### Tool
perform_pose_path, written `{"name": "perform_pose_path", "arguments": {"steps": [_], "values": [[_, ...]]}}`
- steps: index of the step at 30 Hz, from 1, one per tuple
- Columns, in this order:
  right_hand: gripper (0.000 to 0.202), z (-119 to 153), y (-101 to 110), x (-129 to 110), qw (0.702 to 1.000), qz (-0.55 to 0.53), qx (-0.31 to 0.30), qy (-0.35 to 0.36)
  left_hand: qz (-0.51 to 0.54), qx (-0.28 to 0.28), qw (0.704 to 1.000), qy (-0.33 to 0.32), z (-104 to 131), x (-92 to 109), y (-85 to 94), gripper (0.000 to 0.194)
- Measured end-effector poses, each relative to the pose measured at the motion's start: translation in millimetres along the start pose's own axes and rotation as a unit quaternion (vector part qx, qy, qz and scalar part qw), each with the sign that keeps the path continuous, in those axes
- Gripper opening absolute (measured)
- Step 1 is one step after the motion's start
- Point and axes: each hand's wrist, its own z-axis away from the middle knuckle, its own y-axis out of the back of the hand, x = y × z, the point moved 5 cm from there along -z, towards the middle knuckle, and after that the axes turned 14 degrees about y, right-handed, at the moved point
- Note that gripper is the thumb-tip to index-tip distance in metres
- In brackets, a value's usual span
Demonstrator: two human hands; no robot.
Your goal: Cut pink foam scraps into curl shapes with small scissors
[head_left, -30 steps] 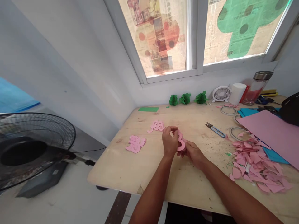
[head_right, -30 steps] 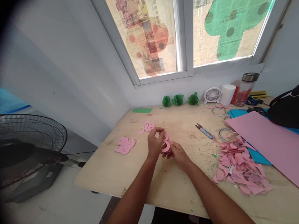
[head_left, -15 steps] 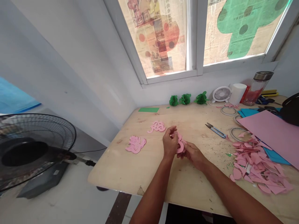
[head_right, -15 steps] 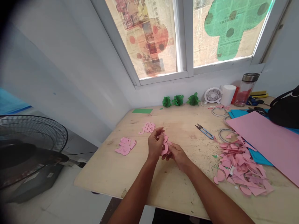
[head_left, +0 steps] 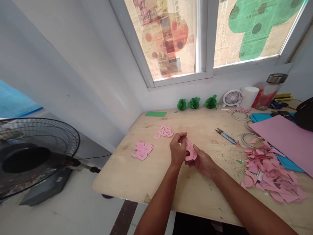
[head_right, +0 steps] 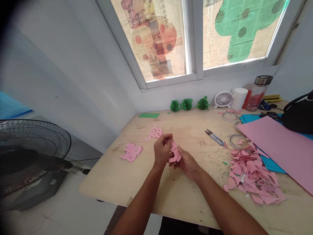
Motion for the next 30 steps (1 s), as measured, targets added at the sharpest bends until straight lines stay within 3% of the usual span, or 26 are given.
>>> {"name": "perform_pose_path", "arguments": {"steps": [5,10,14,16,19,25,30], "values": [[0.028,-2,7,1,0.999,0.051,0.014,0.010,-0.026,-0.009,0.999,-0.032,1,6,-2.6,0.021],[0.029,-2,10,4,0.998,0.067,0.009,-0.003,-0.033,-0.043,0.997,-0.050,3,10,-7.2,0.021],[0.029,-1,9,5,0.998,0.054,0.007,-0.010,-0.045,-0.039,0.996,-0.061,-3,2,0.2,0.025],[0.027,-1,9,4,0.999,0.047,0.021,-0.014,-0.104,-0.019,0.993,-0.056,-15,-7,11.3,0.025],[0.025,-1,9,3,0.998,0.036,0.045,-0.016,-0.256,0.025,0.966,0.004,-49,-30,37.6,0.025],[0.023,-2,11,3,0.998,0.015,0.064,-0.009,-0.390,0.023,0.914,0.106,-123,-70,84.3,0.024],[0.025,-3,13,6,0.998,0.015,0.053,-0.007,-0.468,0.004,0.866,0.175,-147,-90,89.3,0.040]]}}
